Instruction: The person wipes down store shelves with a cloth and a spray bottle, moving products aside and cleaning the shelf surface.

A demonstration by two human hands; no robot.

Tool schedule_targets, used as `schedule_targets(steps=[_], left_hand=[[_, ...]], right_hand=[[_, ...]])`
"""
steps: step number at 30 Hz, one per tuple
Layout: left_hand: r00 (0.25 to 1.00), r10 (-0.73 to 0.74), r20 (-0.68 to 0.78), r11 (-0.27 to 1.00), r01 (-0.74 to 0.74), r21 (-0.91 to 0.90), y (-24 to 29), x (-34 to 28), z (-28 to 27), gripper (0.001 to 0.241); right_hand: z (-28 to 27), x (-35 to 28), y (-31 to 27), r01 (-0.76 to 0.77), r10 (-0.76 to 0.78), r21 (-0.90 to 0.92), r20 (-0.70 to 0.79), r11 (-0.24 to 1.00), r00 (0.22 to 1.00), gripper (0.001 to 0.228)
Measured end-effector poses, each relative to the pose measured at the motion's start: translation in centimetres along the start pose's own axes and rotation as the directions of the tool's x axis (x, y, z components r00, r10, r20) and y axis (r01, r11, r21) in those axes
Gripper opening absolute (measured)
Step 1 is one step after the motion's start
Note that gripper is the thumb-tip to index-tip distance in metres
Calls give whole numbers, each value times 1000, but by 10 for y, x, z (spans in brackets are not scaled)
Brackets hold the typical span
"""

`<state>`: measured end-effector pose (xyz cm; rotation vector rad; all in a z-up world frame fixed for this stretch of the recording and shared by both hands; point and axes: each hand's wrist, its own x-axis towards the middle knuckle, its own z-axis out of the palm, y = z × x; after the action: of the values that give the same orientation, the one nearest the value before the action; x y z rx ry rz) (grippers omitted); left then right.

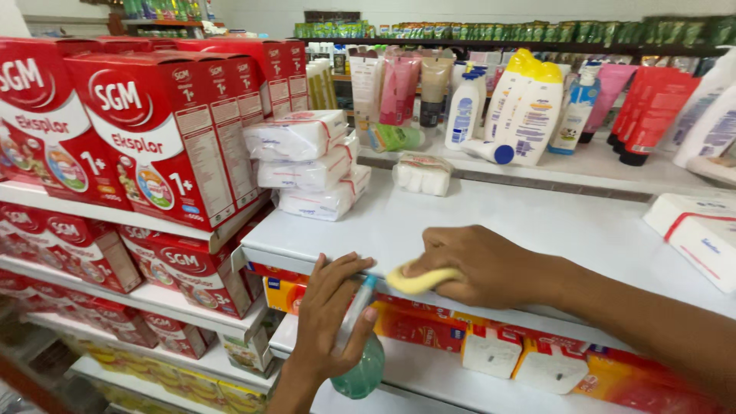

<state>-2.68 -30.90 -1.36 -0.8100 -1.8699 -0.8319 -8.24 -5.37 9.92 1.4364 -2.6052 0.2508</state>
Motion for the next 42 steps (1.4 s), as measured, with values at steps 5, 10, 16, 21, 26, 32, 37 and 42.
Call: schedule_targets(steps=[5,10,16,21,26,32,37,42], left_hand=[[1000,26,-2,999,-26,21,7,5,5,27],[995,86,57,996,-84,-24,23,14,18,27],[995,83,55,990,-76,-123,40,21,30,29],[997,-3,78,989,15,-149,40,21,24,28],[997,40,73,990,-30,-136,41,24,21,30],[991,84,104,978,-62,-197,53,35,31,27],[988,95,120,979,-71,-192,62,43,41,27],[991,23,132,981,3,-193,67,46,41,30]], right_hand=[[-21,-46,36,-43,39,-89,-49,995,998,44],[-18,-27,94,-215,182,-282,-137,935,974,39],[9,30,92,-251,187,-289,-231,924,955,34],[6,13,40,-51,27,-180,-129,982,991,42],[-12,-60,15,-4,2,-32,-68,999,998,48],[-27,-106,69,-94,55,-218,-180,971,982,47],[-31,-80,110,-375,339,-400,-162,836,927,35],[-9,-36,80,-428,410,-349,-130,833,903,35]])
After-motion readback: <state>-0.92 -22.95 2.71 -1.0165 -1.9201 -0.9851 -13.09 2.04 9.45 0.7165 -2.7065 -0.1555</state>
